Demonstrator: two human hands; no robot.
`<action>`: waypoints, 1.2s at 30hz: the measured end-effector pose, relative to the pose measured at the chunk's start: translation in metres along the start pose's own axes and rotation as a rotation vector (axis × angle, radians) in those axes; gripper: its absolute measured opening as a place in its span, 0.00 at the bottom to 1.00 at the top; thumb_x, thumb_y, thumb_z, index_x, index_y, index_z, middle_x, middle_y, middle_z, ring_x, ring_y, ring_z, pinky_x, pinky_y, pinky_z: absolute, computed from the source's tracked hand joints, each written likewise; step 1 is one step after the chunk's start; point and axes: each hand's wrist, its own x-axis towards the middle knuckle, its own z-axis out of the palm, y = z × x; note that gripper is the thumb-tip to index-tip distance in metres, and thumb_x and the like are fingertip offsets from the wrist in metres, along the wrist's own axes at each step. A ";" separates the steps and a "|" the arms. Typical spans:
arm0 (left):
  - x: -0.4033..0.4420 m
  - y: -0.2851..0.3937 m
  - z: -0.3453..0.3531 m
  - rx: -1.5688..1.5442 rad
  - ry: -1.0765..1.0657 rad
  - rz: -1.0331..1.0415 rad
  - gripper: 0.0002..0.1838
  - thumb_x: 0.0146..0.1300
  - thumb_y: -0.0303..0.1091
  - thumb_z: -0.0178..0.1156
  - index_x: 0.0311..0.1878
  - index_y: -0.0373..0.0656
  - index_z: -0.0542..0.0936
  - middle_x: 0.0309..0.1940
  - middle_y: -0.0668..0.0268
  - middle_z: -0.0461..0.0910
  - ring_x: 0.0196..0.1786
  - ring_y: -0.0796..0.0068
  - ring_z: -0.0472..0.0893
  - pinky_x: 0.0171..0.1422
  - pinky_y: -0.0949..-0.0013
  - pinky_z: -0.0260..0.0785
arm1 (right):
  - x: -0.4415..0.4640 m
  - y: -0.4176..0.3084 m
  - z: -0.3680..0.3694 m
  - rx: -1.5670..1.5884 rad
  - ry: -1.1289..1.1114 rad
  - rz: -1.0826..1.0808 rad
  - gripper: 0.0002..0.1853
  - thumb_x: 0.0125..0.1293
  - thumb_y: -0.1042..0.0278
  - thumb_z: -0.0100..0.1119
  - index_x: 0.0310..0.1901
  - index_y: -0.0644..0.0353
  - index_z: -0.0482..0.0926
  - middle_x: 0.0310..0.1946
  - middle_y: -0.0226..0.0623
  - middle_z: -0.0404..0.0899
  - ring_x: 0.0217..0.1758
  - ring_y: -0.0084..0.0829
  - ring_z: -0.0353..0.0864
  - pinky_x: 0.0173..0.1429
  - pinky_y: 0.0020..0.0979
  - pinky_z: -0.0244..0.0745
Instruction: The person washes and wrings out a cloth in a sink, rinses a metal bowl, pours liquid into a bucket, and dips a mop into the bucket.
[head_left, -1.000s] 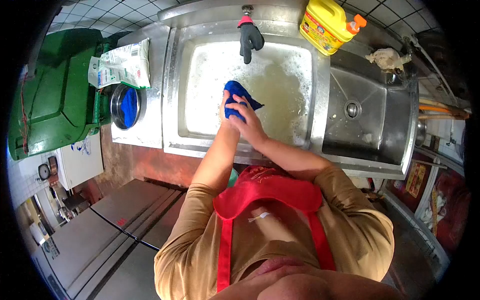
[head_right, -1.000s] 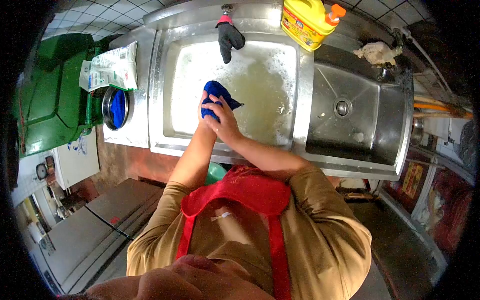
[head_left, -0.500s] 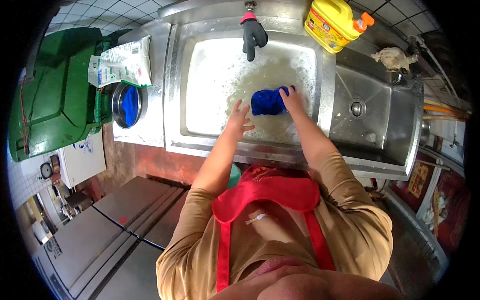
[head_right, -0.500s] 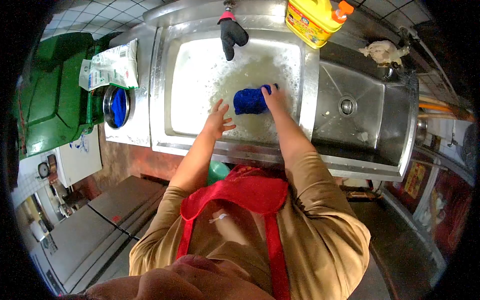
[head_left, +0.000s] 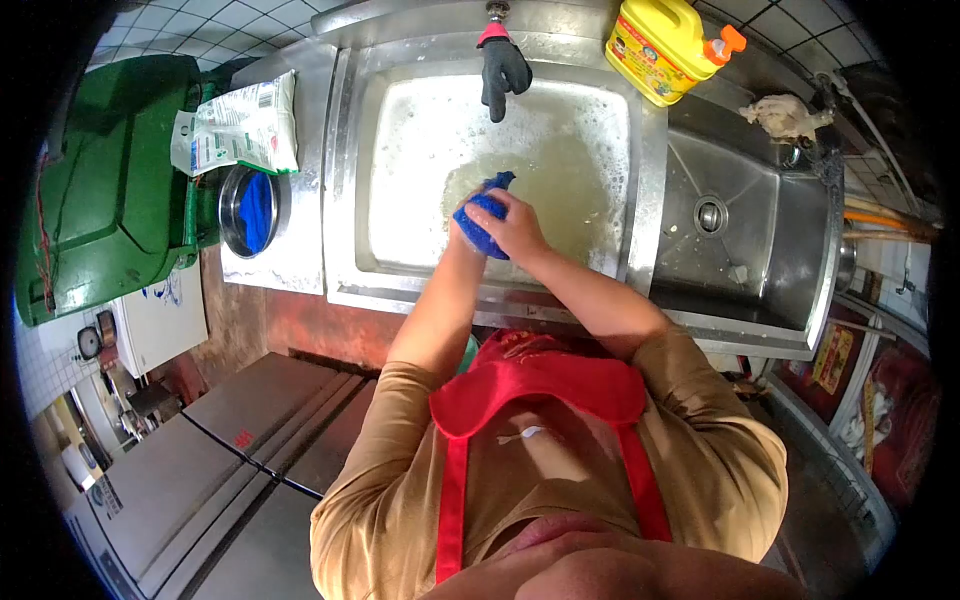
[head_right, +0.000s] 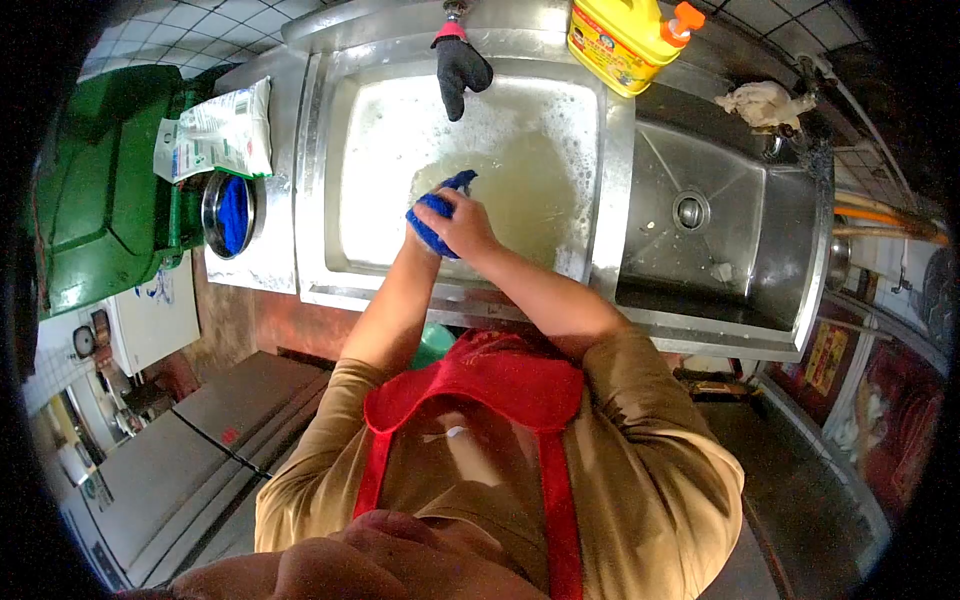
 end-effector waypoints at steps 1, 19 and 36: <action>0.000 -0.006 0.002 0.074 0.120 0.044 0.18 0.66 0.40 0.41 0.46 0.36 0.73 0.40 0.56 0.78 0.44 0.59 0.77 0.53 0.59 0.70 | 0.009 0.010 0.002 -0.119 0.075 -0.060 0.16 0.55 0.53 0.58 0.37 0.58 0.76 0.31 0.44 0.78 0.31 0.42 0.78 0.38 0.37 0.73; -0.043 0.002 0.044 0.589 0.578 -0.050 0.35 0.63 0.52 0.49 0.68 0.51 0.50 0.67 0.58 0.48 0.65 0.44 0.53 0.58 0.36 0.57 | 0.050 0.129 -0.003 0.843 -0.396 0.678 0.32 0.45 0.77 0.50 0.58 0.56 0.68 0.52 0.39 0.70 0.49 0.32 0.73 0.53 0.29 0.68; -0.030 -0.023 0.063 0.625 0.397 0.145 0.19 0.63 0.33 0.51 0.57 0.40 0.67 0.44 0.61 0.75 0.47 0.66 0.76 0.53 0.64 0.68 | 0.063 0.131 -0.034 -0.855 -0.150 -0.265 0.11 0.57 0.69 0.47 0.42 0.57 0.71 0.42 0.43 0.74 0.46 0.45 0.73 0.48 0.44 0.68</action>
